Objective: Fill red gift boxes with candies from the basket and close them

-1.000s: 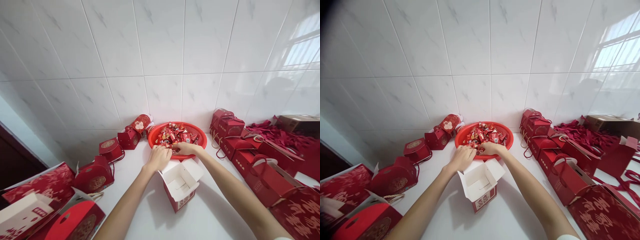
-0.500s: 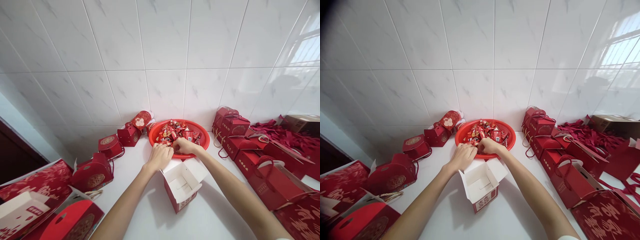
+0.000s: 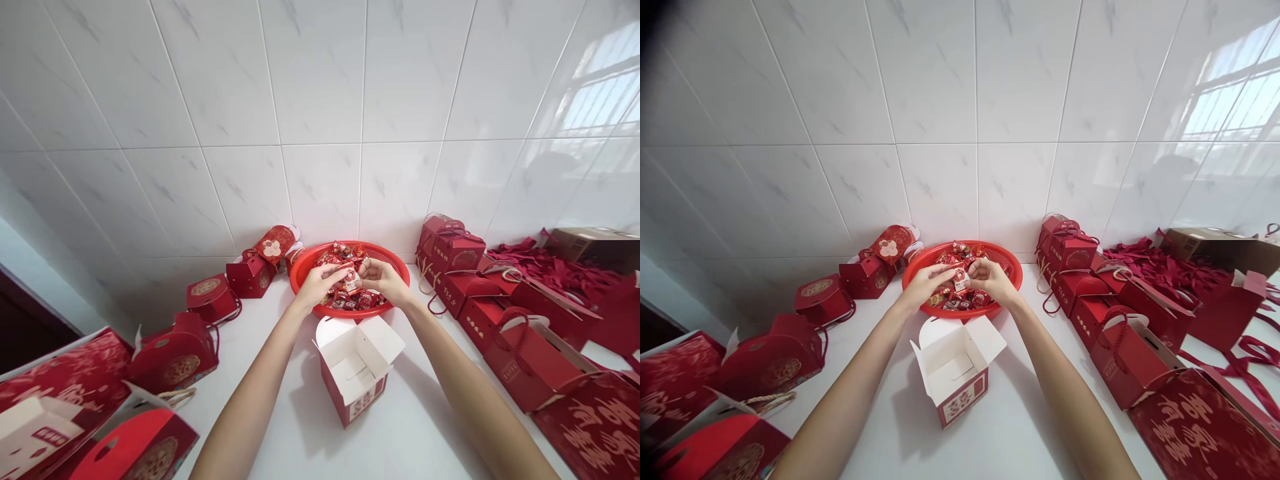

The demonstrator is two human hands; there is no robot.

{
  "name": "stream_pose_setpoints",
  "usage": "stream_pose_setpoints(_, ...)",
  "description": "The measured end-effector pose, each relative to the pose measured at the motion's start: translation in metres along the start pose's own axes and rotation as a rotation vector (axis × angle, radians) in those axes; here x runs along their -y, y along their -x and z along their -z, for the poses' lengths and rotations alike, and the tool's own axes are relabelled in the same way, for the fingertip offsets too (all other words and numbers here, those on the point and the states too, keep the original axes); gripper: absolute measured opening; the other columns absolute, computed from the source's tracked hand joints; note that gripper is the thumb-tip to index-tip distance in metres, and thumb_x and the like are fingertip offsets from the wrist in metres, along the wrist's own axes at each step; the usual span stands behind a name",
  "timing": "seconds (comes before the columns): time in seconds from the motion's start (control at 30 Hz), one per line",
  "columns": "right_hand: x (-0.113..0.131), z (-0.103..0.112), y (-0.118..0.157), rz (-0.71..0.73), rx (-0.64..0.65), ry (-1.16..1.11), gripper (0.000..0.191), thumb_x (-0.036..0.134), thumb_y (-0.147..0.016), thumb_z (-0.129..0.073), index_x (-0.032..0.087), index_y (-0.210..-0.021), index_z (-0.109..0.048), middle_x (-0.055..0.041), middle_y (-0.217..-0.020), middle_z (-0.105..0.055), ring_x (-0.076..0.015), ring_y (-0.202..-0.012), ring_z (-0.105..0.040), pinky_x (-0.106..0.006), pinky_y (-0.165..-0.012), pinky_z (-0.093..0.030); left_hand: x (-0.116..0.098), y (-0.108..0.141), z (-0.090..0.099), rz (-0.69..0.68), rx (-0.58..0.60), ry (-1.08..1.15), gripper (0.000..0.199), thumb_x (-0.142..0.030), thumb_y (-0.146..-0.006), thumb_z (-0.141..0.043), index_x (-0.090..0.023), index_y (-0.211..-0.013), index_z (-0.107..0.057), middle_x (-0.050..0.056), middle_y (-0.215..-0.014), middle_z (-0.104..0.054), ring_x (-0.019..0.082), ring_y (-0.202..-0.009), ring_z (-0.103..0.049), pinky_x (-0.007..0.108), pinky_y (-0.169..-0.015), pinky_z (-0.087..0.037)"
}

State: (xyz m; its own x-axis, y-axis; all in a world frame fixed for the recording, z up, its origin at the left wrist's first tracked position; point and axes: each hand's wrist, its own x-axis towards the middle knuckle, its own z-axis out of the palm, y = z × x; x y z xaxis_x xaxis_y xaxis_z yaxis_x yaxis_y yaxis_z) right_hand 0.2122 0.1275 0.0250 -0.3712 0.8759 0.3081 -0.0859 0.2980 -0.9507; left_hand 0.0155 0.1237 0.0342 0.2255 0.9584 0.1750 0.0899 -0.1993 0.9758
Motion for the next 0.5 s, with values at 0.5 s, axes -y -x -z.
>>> stream_pose_setpoints(0.5, -0.002, 0.016, -0.004, -0.352, -0.086, 1.200, 0.023, 0.037, -0.074, -0.075, 0.019, -0.086, -0.065, -0.0079, -0.087, -0.071, -0.0240, -0.083, -0.066, -0.030, -0.067, -0.045, 0.006, 0.001, 0.000, -0.036, -0.077, 0.125, 0.042, -0.051, -0.061, -0.083, -0.015, -0.072, -0.063, 0.002, -0.074, -0.065, 0.016, -0.070, -0.060, 0.029, -0.068, -0.049)
